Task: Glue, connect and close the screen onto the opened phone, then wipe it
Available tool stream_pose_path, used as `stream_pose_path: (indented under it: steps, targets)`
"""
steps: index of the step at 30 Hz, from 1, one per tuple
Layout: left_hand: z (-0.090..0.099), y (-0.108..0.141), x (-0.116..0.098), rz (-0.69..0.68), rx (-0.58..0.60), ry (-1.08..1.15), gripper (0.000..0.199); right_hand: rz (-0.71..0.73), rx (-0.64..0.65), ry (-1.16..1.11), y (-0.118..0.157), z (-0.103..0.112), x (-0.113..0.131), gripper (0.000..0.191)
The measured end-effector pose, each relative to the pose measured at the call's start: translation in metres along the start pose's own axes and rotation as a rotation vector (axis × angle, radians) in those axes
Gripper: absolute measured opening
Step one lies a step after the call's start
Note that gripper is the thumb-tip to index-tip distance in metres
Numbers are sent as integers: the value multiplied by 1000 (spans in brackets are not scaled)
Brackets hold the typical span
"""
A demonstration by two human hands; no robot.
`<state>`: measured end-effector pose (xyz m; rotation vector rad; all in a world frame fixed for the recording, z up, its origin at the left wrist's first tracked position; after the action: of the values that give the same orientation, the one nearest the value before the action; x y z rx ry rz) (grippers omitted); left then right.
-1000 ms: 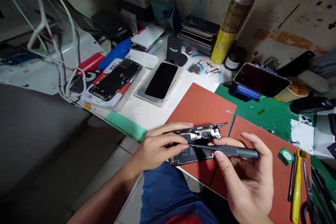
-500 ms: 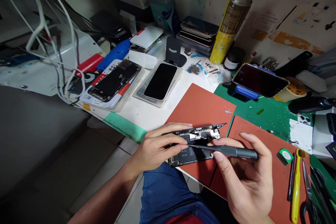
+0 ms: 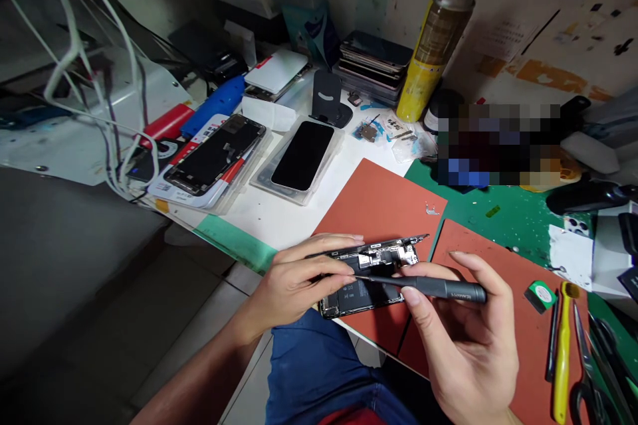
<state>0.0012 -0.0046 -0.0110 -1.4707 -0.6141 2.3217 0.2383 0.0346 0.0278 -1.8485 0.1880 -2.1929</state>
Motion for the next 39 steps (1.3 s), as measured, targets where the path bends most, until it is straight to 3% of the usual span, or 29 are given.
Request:
stream_pose_path:
  steps: [14, 23, 28, 31, 35, 39]
  targets:
    - [-1, -1, -1, -10, -6, -3, 9, 192, -7, 145, 7, 1, 2, 74]
    - [-1, 0, -1, -5, -12, 13, 10, 120, -24, 150, 1, 0, 7, 65]
    - [0, 2, 1, -8, -12, 9, 21, 46, -53, 135, -1, 0, 8, 62]
    - [1, 3, 1, 23, 27, -40, 24, 59, -81, 202, -3, 14, 11, 67]
    - [2, 5, 0, 57, 57, -144, 18, 192, -137, 393, -14, 48, 13, 76]
    - [2, 4, -1, 70, 45, -162, 13, 326, -37, 564, -28, 70, 5, 72]
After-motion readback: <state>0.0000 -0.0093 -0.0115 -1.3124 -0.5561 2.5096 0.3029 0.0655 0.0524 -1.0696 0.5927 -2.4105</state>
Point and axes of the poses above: each hand's wrist, its own y-axis away from the middle knuckle, its own z-axis out of the back of the hand, x = y × z, the point moved 1 cm from there along -y, towards the middle knuckle
